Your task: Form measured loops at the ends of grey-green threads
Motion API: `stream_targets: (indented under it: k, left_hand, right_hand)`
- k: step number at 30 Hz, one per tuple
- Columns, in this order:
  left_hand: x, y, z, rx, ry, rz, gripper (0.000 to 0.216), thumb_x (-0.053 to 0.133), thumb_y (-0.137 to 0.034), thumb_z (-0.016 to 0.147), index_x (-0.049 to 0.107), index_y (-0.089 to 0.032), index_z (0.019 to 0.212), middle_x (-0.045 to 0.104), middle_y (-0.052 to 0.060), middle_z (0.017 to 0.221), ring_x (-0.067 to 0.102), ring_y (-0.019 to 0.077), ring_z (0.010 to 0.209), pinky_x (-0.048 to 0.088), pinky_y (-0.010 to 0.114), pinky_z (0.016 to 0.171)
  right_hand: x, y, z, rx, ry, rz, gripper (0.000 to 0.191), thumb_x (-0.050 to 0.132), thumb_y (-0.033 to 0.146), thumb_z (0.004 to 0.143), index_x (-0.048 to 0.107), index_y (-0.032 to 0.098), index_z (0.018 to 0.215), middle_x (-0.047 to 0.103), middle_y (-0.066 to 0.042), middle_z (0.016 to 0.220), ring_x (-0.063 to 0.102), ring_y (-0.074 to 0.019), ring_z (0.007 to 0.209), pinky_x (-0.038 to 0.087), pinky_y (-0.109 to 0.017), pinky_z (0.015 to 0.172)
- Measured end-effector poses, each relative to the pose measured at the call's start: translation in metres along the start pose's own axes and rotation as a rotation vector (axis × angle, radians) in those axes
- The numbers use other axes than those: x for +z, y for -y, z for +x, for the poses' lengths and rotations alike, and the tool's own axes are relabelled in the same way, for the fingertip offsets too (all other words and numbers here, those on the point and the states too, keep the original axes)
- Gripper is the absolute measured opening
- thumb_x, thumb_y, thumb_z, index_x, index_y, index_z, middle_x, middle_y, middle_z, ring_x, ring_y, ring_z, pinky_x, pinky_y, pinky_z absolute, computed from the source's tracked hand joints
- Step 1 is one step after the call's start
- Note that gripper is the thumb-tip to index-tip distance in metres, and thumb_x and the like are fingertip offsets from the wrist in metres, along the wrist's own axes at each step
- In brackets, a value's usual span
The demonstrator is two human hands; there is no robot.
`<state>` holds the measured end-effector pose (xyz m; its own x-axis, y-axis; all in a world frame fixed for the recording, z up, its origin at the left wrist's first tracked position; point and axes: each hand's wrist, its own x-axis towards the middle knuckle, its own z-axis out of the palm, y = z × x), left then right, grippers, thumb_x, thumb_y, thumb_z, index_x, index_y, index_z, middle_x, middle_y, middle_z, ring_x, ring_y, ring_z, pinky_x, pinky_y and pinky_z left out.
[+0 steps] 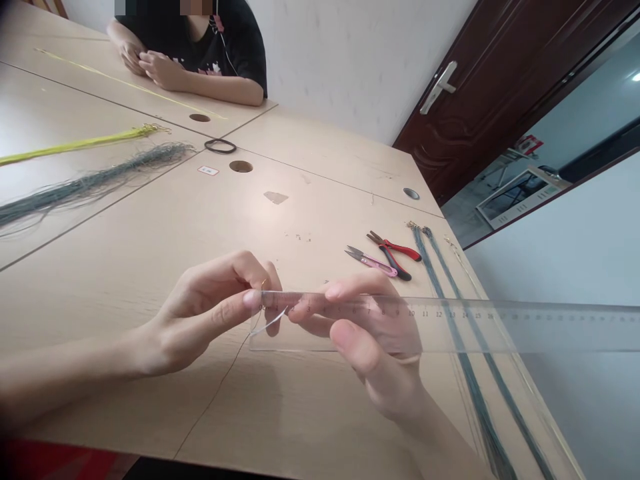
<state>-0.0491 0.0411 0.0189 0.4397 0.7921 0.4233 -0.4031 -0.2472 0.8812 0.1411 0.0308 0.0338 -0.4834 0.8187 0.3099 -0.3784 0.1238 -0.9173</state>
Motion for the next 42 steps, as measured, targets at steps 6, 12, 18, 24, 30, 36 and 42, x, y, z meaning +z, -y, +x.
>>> stream_targets:
  k: [6,12,18,24,30,36,42]
  left_hand:
    - [0.0001,0.0005,-0.0006,0.009,0.000,0.015,0.011,0.045,-0.014,0.090,0.050,-0.011,0.081,0.057,0.006,0.074,0.054,0.0117,0.068,0.046,0.025,0.063]
    - [-0.0012,0.0009,-0.0014,0.005,0.018,0.022,0.012,0.044,-0.016,0.091,0.049,-0.012,0.082,0.057,0.005,0.074,0.054,0.0113,0.068,0.046,0.025,0.063]
    - [-0.0025,0.0023,-0.0031,0.001,0.030,0.048,0.012,0.044,-0.018,0.092,0.049,-0.013,0.083,0.057,0.004,0.074,0.054,0.0116,0.067,0.045,0.026,0.063]
    - [-0.0036,0.0035,-0.0029,-0.009,0.036,0.070,0.011,0.044,-0.019,0.092,0.049,-0.013,0.084,0.056,0.004,0.073,0.053,0.0123,0.067,0.044,0.027,0.062]
    - [-0.0031,0.0029,-0.0028,-0.004,0.039,0.076,0.012,0.045,-0.020,0.092,0.050,-0.013,0.083,0.056,0.005,0.074,0.053,0.0126,0.066,0.044,0.027,0.062]
    - [-0.0035,0.0020,-0.0030,0.014,0.051,0.099,0.012,0.044,-0.019,0.092,0.050,-0.013,0.084,0.055,0.004,0.074,0.053,0.0123,0.066,0.044,0.027,0.061]
    - [-0.0037,0.0032,-0.0040,0.010,0.059,0.116,0.011,0.044,-0.020,0.092,0.050,-0.014,0.085,0.055,0.004,0.075,0.052,0.0117,0.066,0.044,0.027,0.061]
  right_hand:
    - [0.0008,-0.0020,0.0023,-0.038,0.022,0.013,0.018,0.048,0.012,0.089,0.054,0.026,0.099,0.067,-0.001,0.097,0.060,-0.0257,0.105,0.052,-0.049,0.084]
    - [0.0011,-0.0030,0.0028,-0.017,0.008,0.021,0.018,0.047,0.012,0.089,0.053,0.026,0.099,0.067,-0.001,0.095,0.060,-0.0259,0.105,0.052,-0.049,0.084]
    - [0.0004,-0.0025,0.0014,-0.017,-0.005,-0.013,0.017,0.048,0.014,0.088,0.053,0.027,0.099,0.067,-0.001,0.095,0.060,-0.0279,0.105,0.051,-0.053,0.083]
    - [-0.0007,-0.0030,0.0014,-0.010,0.002,-0.020,0.016,0.048,0.016,0.089,0.053,0.027,0.099,0.067,-0.001,0.094,0.060,-0.0280,0.104,0.050,-0.054,0.085]
    - [-0.0009,-0.0025,0.0008,0.000,0.006,-0.002,0.017,0.048,0.015,0.089,0.053,0.026,0.099,0.067,-0.001,0.095,0.059,-0.0274,0.106,0.049,-0.053,0.085]
    - [0.0002,-0.0014,0.0026,-0.004,0.018,0.024,0.018,0.047,0.013,0.088,0.053,0.025,0.100,0.067,-0.001,0.094,0.061,-0.0258,0.104,0.050,-0.051,0.086]
    - [0.0015,-0.0005,0.0025,0.005,0.001,0.024,0.018,0.047,0.013,0.088,0.054,0.027,0.098,0.067,-0.001,0.093,0.063,-0.0246,0.098,0.053,-0.050,0.081]
